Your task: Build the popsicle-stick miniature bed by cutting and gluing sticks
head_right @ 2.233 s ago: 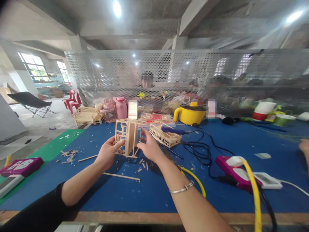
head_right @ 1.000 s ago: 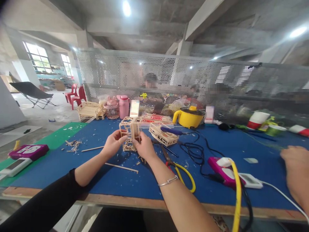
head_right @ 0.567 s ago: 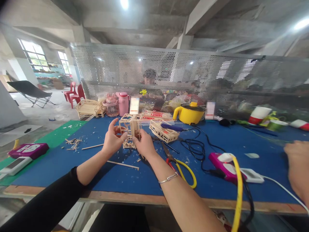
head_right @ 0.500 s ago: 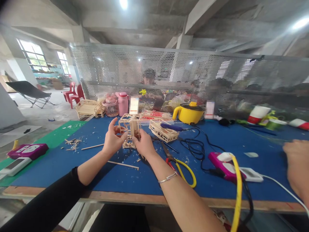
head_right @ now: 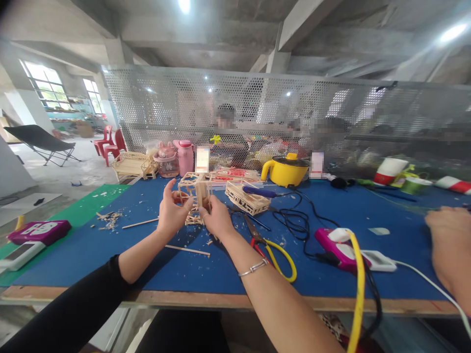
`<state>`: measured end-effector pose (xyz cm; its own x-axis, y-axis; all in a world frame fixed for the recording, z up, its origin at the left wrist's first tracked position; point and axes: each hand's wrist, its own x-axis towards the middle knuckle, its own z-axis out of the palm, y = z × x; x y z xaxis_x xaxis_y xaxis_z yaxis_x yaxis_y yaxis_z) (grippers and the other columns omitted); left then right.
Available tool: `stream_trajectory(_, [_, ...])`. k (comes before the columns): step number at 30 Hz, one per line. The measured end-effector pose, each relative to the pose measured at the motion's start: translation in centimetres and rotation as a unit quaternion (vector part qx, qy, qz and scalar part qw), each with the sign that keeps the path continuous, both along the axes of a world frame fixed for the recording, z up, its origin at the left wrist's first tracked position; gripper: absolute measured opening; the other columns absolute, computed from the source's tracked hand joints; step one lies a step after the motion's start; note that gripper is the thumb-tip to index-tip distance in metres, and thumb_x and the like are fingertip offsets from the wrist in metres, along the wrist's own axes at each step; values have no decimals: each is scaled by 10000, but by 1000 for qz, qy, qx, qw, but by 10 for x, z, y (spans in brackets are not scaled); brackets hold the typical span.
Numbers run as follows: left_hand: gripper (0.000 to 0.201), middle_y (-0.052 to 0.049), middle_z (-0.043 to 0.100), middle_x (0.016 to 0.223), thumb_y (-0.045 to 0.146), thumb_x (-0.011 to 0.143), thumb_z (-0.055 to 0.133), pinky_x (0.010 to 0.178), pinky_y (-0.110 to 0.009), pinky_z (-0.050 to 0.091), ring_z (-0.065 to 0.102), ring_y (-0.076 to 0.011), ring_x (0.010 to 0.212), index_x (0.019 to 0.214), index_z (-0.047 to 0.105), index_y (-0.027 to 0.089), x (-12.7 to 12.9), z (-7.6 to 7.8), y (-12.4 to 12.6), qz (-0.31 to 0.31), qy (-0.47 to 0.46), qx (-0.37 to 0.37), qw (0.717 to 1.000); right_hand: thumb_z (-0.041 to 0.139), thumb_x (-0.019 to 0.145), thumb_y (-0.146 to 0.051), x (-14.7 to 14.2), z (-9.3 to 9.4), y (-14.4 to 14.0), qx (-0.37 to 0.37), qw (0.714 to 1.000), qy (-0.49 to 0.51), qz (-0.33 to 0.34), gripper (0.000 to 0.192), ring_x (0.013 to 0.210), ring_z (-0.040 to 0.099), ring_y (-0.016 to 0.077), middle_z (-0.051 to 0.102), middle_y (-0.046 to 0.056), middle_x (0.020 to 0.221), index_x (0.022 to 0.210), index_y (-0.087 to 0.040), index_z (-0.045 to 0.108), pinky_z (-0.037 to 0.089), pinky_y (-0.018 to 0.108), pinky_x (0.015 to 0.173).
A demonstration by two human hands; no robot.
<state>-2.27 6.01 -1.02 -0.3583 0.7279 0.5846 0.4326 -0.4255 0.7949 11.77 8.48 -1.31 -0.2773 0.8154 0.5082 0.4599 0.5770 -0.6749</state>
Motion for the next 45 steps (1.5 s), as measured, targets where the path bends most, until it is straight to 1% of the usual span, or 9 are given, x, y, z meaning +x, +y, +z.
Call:
stream_trajectory(7, [729, -4, 593, 821, 240, 710, 609, 725, -324, 479, 589, -144, 714, 1355, 276, 168, -1, -2, 1, -17, -13, -13, 1000, 532, 754, -303, 0, 0, 1, 0, 1000, -5, -6, 98, 657, 527, 158, 579, -6, 714, 774, -217, 490, 396, 274, 634])
stream_trajectory(14, [718, -76, 559, 1087, 249, 730, 588, 904, -424, 431, 544, -209, 1024, 1358, 239, 236, -20, -11, 9, -155, -105, 57, 981, 544, 752, -302, 1, -2, 3, -4, 1000, -1, -3, 99, 656, 547, 156, 595, -11, 710, 762, -218, 493, 421, 283, 650])
stream_trajectory(20, [751, -84, 541, 1135, 328, 717, 667, 923, -434, 423, 541, -212, 1042, 1344, 262, 248, -25, -8, 9, -122, -111, 73, 984, 551, 770, -273, 1, -3, 4, -16, 1000, 13, 6, 129, 769, 617, 172, 659, 31, 836, 880, -208, 533, 466, 312, 726])
stream_trajectory(27, [730, -70, 595, 979, 343, 744, 652, 865, -403, 473, 591, -190, 951, 1339, 257, 193, -15, -13, 10, -182, -107, 15, 977, 626, 718, -287, 2, -3, 5, -13, 1000, 19, 7, 253, 789, 626, 184, 663, 46, 910, 947, -210, 551, 488, 341, 751])
stream_trajectory(32, [807, -125, 545, 1169, 391, 717, 685, 849, -414, 472, 561, -224, 1017, 1367, 236, 222, -19, -14, 9, -42, 11, 84, 996, 583, 649, -157, 11, 14, -2, 40, 996, 67, -53, 361, 802, 572, 178, 607, 44, 975, 1000, -216, 525, 479, 321, 716])
stream_trajectory(35, [882, -167, 456, 1297, 409, 690, 714, 938, -449, 411, 472, -275, 1162, 1389, 214, 212, -22, -14, 9, 65, 92, 168, 979, 562, 681, -191, 17, 25, -5, 92, 979, 128, -127, 257, 760, 536, 176, 577, 41, 905, 934, -209, 518, 455, 319, 679])
stream_trajectory(37, [899, -178, 413, 1340, 415, 677, 726, 975, -461, 375, 430, -294, 1207, 1391, 221, 208, -22, -15, 9, 93, 128, 200, 967, 589, 703, -254, 18, 28, -5, 91, 970, 177, -138, 226, 696, 524, 165, 566, 11, 807, 913, -215, 516, 440, 321, 670])
stream_trajectory(40, [863, -167, 417, 1342, 411, 704, 705, 953, -440, 399, 465, -271, 1174, 1390, 214, 226, -18, -17, 9, 29, 105, 174, 979, 602, 727, -331, 15, 27, -3, 17, 967, 244, -66, 194, 663, 534, 159, 566, -12, 734, 867, -221, 525, 434, 322, 674])
stream_trajectory(45, [743, -143, 547, 1197, 466, 767, 617, 887, -414, 446, 552, -231, 1061, 1360, 244, 219, -10, -18, 10, -179, -58, 33, 982, 515, 784, -393, 8, 24, 0, -49, 957, 286, 6, 161, 597, 546, 155, 585, -27, 682, 813, -235, 509, 447, 300, 584])
